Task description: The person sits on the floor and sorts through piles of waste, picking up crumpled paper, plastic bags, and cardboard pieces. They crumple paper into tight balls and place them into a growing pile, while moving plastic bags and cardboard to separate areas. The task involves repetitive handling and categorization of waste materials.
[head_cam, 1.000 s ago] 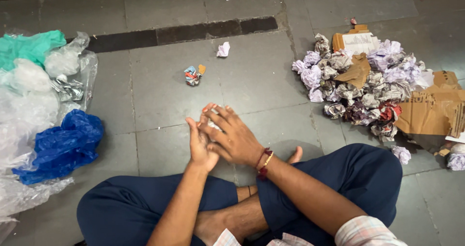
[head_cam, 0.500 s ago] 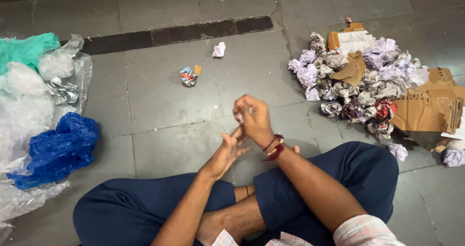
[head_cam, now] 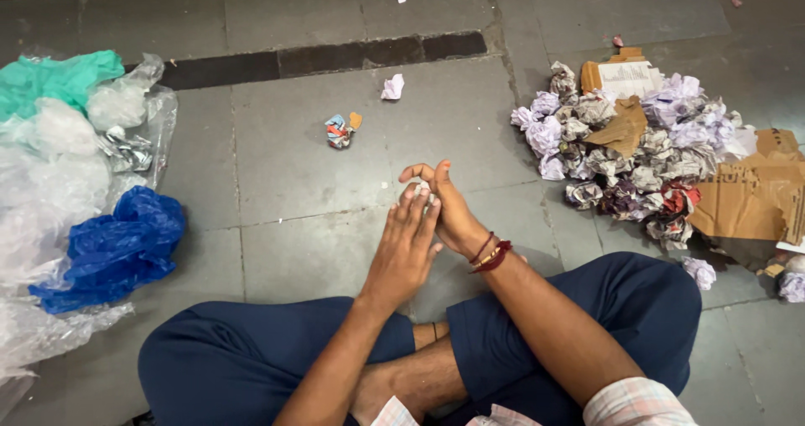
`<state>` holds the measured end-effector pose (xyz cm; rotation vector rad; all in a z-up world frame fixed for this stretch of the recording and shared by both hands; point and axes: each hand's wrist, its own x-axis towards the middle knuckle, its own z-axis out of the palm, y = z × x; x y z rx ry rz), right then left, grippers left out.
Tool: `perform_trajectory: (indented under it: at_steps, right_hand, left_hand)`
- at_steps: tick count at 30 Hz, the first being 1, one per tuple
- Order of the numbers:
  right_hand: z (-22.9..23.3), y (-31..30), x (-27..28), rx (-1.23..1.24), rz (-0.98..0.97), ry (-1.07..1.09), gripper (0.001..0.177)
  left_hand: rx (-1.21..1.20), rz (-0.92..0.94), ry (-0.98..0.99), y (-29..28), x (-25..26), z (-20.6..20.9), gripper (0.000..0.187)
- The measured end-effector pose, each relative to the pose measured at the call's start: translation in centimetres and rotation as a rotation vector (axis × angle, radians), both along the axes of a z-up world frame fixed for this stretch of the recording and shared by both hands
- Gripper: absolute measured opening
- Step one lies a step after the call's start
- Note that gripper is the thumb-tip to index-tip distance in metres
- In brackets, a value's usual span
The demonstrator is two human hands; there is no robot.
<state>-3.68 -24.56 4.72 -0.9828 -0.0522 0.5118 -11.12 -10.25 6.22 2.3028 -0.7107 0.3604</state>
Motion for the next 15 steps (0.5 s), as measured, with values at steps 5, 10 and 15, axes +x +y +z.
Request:
perform_trajectory:
  at_steps: [5, 10, 15]
  right_hand:
    - [2.1, -0.3, -0.5, -0.074, 0.297, -0.037, 0.100]
    - [1.4, 0.6, -1.0, -0.103, 0.427, -0.035, 0.105]
    - [1.3, 1.1, -1.9, -0.495, 0.426, -0.332, 0.094]
  left_hand:
    - [-0.033, 0.127, -0.019, 1.1, 1.1, 0.6, 0.060]
    - [-0.324, 0.159, 0.050, 3.3, 1.4, -0.1, 0.038]
    - [-0.891, 0.282, 0.297, 4.2, 3.1, -2.4, 0.013]
